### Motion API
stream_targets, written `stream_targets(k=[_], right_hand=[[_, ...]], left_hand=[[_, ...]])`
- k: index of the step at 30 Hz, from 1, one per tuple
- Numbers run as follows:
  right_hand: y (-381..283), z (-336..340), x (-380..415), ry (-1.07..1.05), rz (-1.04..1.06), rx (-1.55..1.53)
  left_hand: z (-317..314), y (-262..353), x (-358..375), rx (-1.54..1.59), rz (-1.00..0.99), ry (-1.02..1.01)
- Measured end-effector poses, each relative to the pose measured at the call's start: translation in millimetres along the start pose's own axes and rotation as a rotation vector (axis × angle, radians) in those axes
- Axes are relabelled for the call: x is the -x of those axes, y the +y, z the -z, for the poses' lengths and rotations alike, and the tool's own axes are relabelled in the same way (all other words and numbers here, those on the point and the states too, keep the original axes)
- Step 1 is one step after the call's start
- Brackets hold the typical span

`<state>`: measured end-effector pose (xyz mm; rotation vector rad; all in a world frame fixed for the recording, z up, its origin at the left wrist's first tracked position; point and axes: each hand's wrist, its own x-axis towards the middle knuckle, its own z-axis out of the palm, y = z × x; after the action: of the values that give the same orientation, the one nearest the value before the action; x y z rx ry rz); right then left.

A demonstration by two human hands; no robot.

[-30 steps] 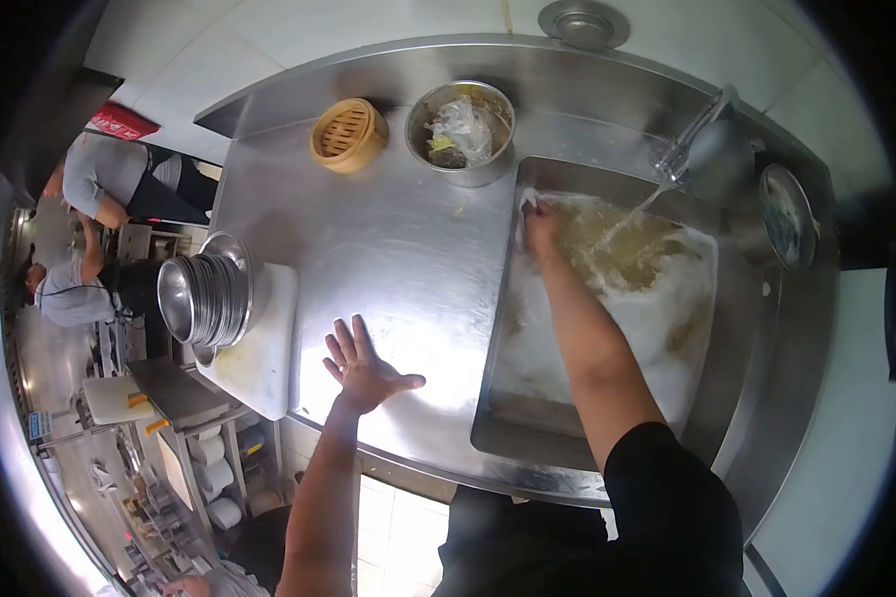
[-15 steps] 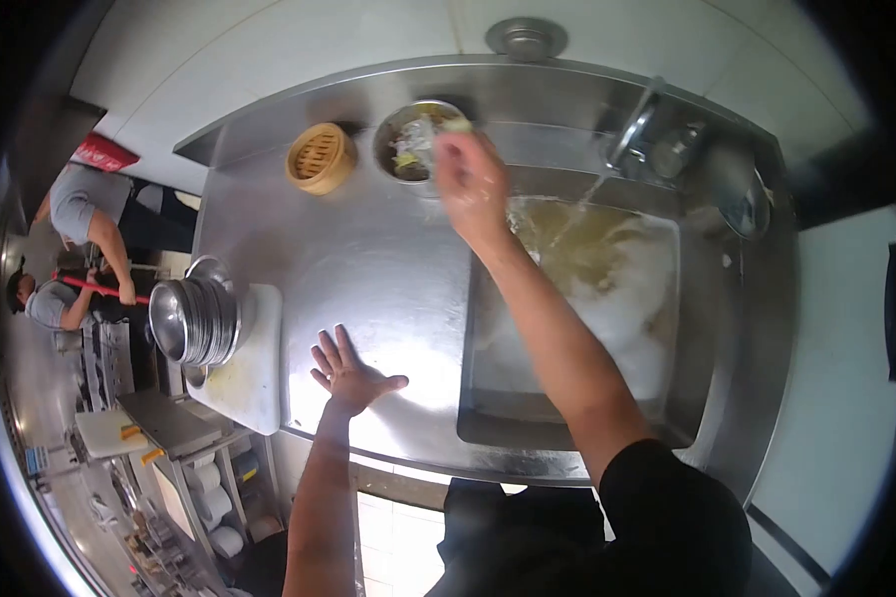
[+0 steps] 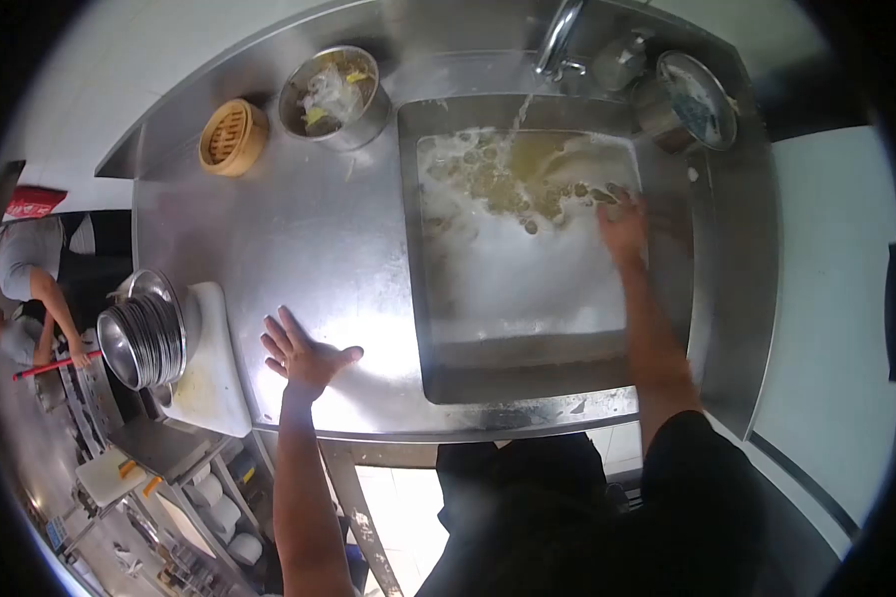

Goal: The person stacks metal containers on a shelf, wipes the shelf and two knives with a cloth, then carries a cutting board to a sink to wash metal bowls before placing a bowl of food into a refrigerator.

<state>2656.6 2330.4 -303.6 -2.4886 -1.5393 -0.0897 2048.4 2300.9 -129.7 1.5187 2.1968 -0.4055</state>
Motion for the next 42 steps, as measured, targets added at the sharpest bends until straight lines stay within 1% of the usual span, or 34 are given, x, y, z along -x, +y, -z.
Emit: stream_targets(k=[1,2,4,5,7,8,10,13,15,17,19,22,25,28,31,33,35,37,40,42], right_hand=[[24,-9,7,-0.072,-0.049,-0.076],[32,-14,16,-0.137,-0.052,-0.096],[39,-20,31,-0.261,-0.056,-0.137],[34,-27,41,-0.269,-0.072,-0.157],[-6,-39,61,-0.277,-0.1,-0.207],[-33,-28,65,-0.398,-0.154,-0.298],[-97,14,63,-0.642,-0.266,-0.473],[-148,-25,89,-0.457,-0.187,-0.626],[-179,-38,103,-0.457,-0.062,-0.715],[-199,-53,125,-0.585,0.046,-0.826],[-215,-37,139,-0.763,0.222,-0.83],[-233,-18,163,-1.001,0.587,-0.488],[-231,-14,211,-0.875,0.722,-0.392],[-235,-24,236,-1.027,0.956,-0.439],[-233,-17,241,-1.167,0.916,-0.469],[-236,-14,238,-1.359,0.853,-0.619],[-232,-11,234,-1.546,0.772,-0.606],[-228,24,212,-1.709,0.69,-0.426],[-213,64,179,-1.949,0.159,-0.714],[-226,99,133,-1.821,0.186,-1.009]], left_hand=[[0,-1,-1,0.012,-0.011,0.006],[-1,-2,0,0.025,-0.025,0.008],[-5,-3,0,0.033,-0.04,0.009],[-6,-2,0,0.033,-0.042,0.005],[-5,-3,-1,0.033,-0.044,0.01],[-3,-4,-1,0.034,-0.042,0.006],[-2,-2,-1,0.036,-0.042,-0.004],[-4,-3,-2,0.028,-0.039,-0.004],[-4,-2,-1,0.041,-0.04,-0.006],[-2,-2,-1,0.05,-0.039,-0.005],[-3,-2,-2,0.056,-0.04,-0.007],[-3,-1,-2,0.047,-0.033,-0.001],[0,2,-1,0.045,-0.024,-0.011],[1,2,0,0.061,-0.025,-0.013],[1,3,0,0.052,-0.009,-0.012],[0,3,-2,0.048,-0.014,0.0],[-2,4,-2,0.04,-0.02,0.006],[-3,1,-3,0.028,-0.02,0.019],[1,4,-1,-0.002,0.015,-0.012],[3,-1,-1,0.029,-0.005,0.01]])
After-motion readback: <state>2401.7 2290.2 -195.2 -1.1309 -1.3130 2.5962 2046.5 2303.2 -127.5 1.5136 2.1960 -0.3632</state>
